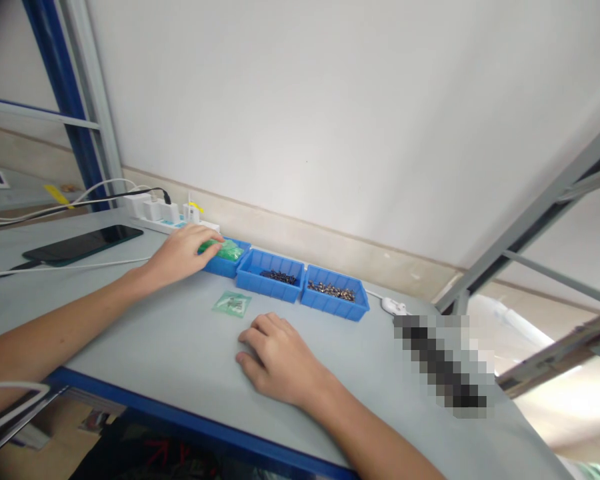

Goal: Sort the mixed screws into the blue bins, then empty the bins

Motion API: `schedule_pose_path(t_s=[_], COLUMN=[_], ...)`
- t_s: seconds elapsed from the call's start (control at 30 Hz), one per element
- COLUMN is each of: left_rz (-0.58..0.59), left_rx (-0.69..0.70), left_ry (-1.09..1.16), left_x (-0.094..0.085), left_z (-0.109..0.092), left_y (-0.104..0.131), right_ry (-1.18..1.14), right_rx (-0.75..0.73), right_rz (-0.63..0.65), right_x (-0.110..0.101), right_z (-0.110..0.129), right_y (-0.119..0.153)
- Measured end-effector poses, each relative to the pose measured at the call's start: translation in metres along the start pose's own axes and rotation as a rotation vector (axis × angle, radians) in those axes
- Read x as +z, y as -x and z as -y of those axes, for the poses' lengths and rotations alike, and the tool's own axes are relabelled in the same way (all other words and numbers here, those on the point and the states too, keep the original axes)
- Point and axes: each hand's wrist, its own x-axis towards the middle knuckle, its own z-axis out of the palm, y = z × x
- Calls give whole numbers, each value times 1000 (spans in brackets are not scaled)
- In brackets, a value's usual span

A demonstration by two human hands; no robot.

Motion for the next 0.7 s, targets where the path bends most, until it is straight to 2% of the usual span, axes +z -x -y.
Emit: schedule_pose_path(t_s=[0.07,0.1,0.17,0.23,0.33,0.43,0.57,0.63,0.7], left_rz=[77,156,387,592,726,735,666,593,457], left_rx=[94,147,258,337,336,307,325,322,292], left_ry=[91,137,201,228,236,212,201,213,204], left_x=[-3,-4,-5,-4,-1,0,-4,-8,-13], left_z=[-16,-24,-37,-44,-43,-39,-37,-35,-32], left_y=[4,7,14,21,26,25,19,15,12], right_ry=[4,6,10,15,24,21,3,1,9], right_rx=[0,2,4,2,0,1,-6,-6,-6], right_rz=[-1,0,7,15,18,20,10,7,13], right_x=[0,-1,-1,-1,0,0,0,0,-1], right_z=[0,0,0,0,-1,-1,-1,-1,-1], right_y=[0,0,0,0,1,1,1,1,1])
